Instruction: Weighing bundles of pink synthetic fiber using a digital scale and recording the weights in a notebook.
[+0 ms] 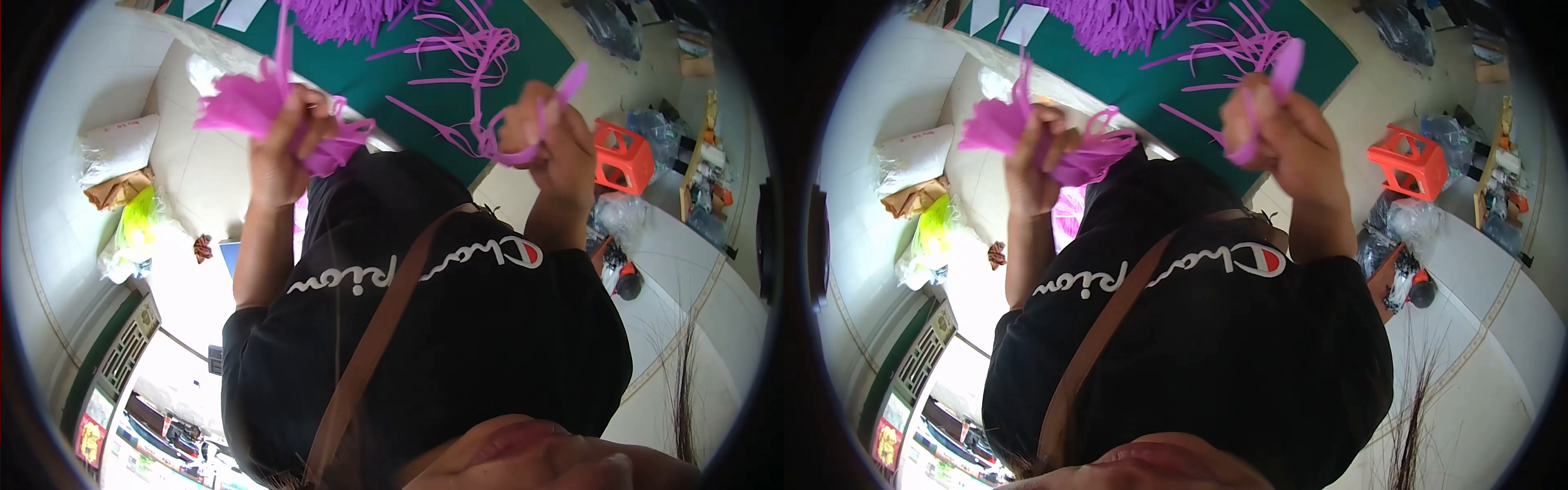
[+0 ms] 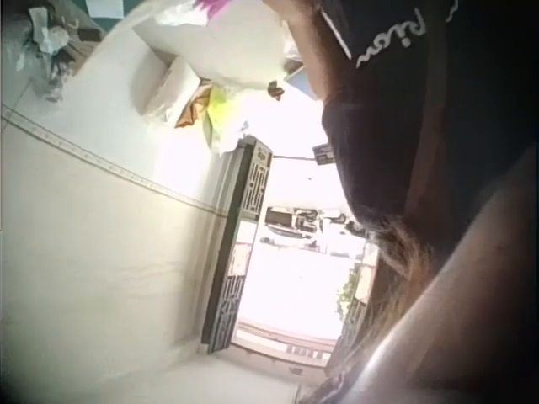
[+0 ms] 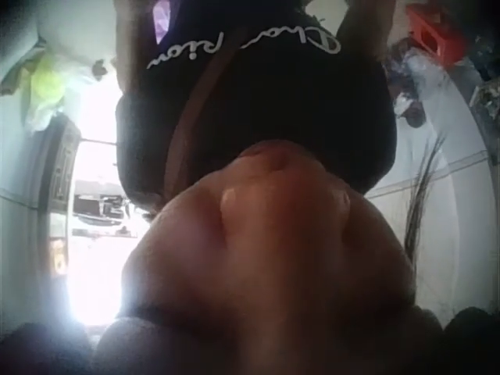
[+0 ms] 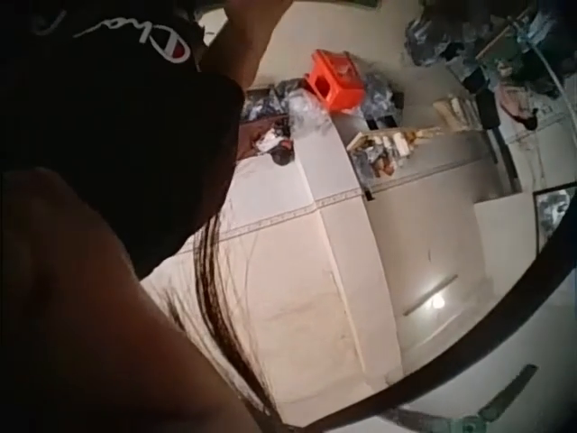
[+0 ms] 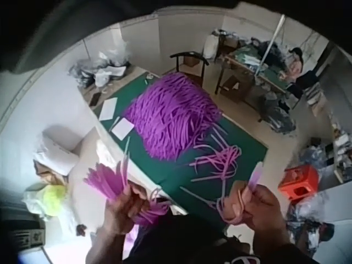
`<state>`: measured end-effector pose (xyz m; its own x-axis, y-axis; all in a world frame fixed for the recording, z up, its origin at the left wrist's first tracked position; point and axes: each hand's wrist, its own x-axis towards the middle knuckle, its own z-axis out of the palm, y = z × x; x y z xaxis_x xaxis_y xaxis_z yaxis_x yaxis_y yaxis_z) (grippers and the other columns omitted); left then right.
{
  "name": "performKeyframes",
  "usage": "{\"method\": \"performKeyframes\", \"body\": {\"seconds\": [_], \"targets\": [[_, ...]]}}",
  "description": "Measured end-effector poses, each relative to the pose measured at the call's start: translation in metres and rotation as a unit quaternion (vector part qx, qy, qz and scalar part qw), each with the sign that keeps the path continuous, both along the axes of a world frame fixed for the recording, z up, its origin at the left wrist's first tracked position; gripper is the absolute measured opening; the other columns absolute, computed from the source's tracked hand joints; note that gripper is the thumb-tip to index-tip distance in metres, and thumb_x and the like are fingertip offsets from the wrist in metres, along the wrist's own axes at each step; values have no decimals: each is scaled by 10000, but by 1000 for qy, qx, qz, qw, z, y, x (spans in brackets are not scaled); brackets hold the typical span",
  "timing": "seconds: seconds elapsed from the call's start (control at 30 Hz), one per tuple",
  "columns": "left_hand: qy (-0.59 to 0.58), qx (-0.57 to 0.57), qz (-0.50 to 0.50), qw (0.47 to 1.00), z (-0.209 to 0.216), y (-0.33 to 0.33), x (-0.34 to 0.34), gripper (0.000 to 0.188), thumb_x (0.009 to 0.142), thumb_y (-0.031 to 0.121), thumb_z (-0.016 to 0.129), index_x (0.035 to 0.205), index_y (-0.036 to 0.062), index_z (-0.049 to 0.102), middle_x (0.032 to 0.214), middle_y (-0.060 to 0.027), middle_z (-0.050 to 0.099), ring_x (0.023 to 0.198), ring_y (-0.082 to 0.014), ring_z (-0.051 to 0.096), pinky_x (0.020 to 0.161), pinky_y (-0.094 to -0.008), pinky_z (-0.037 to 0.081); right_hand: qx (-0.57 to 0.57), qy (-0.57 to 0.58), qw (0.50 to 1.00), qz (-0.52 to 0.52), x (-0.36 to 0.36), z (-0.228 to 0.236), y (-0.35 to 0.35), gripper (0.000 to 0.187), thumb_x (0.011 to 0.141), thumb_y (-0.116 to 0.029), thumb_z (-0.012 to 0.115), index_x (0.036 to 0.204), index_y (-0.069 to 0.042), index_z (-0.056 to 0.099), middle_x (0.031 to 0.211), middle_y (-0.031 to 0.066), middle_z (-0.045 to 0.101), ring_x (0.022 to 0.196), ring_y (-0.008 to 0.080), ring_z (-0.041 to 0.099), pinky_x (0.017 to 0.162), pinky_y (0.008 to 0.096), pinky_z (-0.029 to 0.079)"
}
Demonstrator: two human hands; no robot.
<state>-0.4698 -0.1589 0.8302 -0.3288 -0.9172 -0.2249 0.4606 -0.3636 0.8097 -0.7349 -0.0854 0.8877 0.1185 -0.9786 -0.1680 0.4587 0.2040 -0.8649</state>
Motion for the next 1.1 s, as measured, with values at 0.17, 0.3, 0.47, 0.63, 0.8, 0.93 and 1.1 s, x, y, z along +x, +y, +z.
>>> {"method": "performKeyframes", "body": {"seconds": [0.17, 0.3, 0.47, 0.63, 0.8, 0.93, 1.1], "targets": [[-159, -58, -178, 969, 5, 18, -27, 239, 949, 232, 469, 860, 24, 546, 548, -2, 436, 455, -82, 356, 441, -221, 270, 24, -92, 993, 76, 65, -10, -41, 315, 977, -326, 393, 807, -71, 466, 575, -58, 310, 455, 34, 256, 409, 197, 205], [-105, 6, -202, 974, 6, 22, -24, 219, 922, 186, 535, 1043, 8, 575, 635, 8, 524, 518, -61, 424, 476, -210, 340, 103, -19, 994, -24, 80, -25, -59, 304, 975, -332, 408, 840, -71, 485, 602, -54, 361, 468, 35, 320, 416, 188, 250], [-124, -64, -188, 972, 1, 31, -20, 204, 902, 114, 530, 1067, 1, 566, 731, -31, 587, 569, -73, 485, 512, -207, 380, 40, -13, 998, 36, 78, -49, -60, 312, 970, -331, 425, 832, -68, 522, 636, -41, 429, 519, 57, 403, 454, 204, 317], [-75, 34, -99, 992, -15, 31, -24, 173, 889, 50, 500, 1034, -9, 573, 731, -35, 578, 560, -78, 484, 513, -209, 377, 9, -54, 998, -17, 81, -56, -57, 371, 972, -333, 409, 867, -22, 582, 687, 14, 527, 591, 106, 465, 579, 236, 398], [-28, 4, 5, 1000, -24, 28, -25, 145, 922, 143, 519, 952, 15, 580, 623, -7, 503, 502, -71, 423, 458, -229, 334, -75, 269, 960, 20, 75, -46, -49, 431, 965, -304, 420, 1017, 78, 611, 858, 111, 651, 693, 159, 554, 725, 283, 437], [-87, -2, -50, 995, -22, 30, -29, 178, 935, 197, 518, 949, 29, 576, 619, 3, 505, 490, -66, 416, 453, -223, 330, -157, 422, 892, 42, 77, -47, -48, 261, 952, -187, 467, 995, -3, 645, 718, 58, 626, 651, 105, 551, 592, 285, 425], [-115, 5, -138, 984, -22, 32, -24, 186, 925, 204, 539, 991, 33, 565, 671, 11, 521, 549, -55, 450, 492, -220, 365, -128, 342, 924, 109, 65, -66, -60, 214, 932, -160, 508, 1015, -13, 641, 674, 22, 582, 616, 88, 512, 543, 268, 400]]}}
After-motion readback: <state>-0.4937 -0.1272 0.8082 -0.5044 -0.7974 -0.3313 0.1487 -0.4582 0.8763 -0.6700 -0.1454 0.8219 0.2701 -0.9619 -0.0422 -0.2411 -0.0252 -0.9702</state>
